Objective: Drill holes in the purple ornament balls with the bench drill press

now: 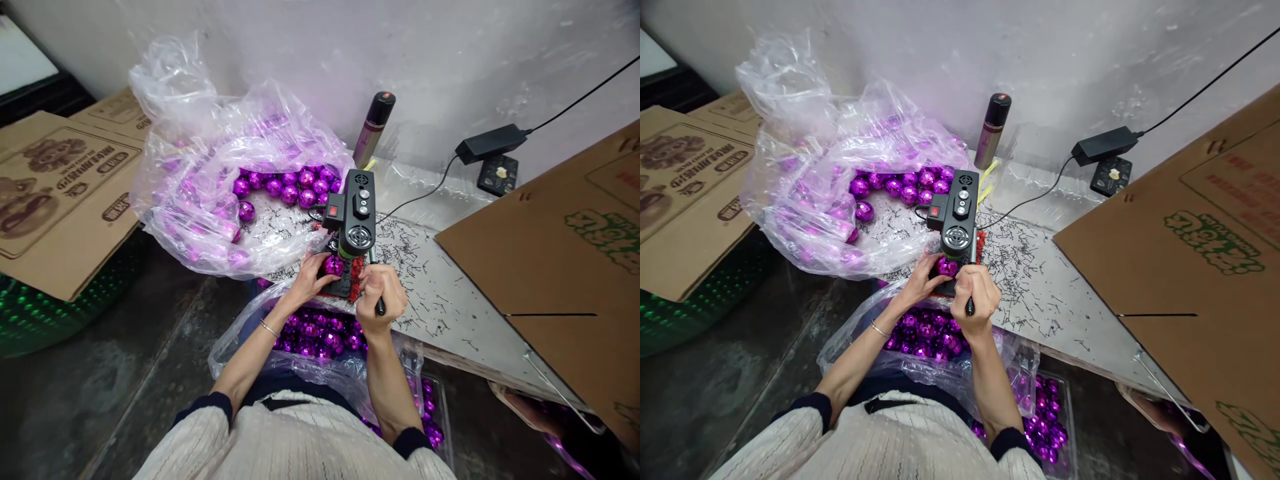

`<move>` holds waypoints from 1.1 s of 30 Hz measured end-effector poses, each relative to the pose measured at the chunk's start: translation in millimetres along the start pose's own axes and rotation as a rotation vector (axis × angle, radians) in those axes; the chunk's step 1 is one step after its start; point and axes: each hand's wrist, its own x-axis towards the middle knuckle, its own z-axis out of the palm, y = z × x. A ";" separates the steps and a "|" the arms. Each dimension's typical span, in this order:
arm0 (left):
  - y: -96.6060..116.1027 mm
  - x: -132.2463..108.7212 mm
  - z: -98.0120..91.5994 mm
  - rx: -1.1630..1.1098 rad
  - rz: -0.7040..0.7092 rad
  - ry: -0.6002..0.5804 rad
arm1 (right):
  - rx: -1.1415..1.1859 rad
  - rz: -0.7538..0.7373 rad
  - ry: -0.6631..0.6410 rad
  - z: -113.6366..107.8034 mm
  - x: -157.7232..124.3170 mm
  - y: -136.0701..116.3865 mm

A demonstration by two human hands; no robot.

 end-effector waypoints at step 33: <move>-9.4 3.8 8.8 -0.018 -0.006 -0.059 | -0.017 -0.080 0.065 18.0 -39.5 27.4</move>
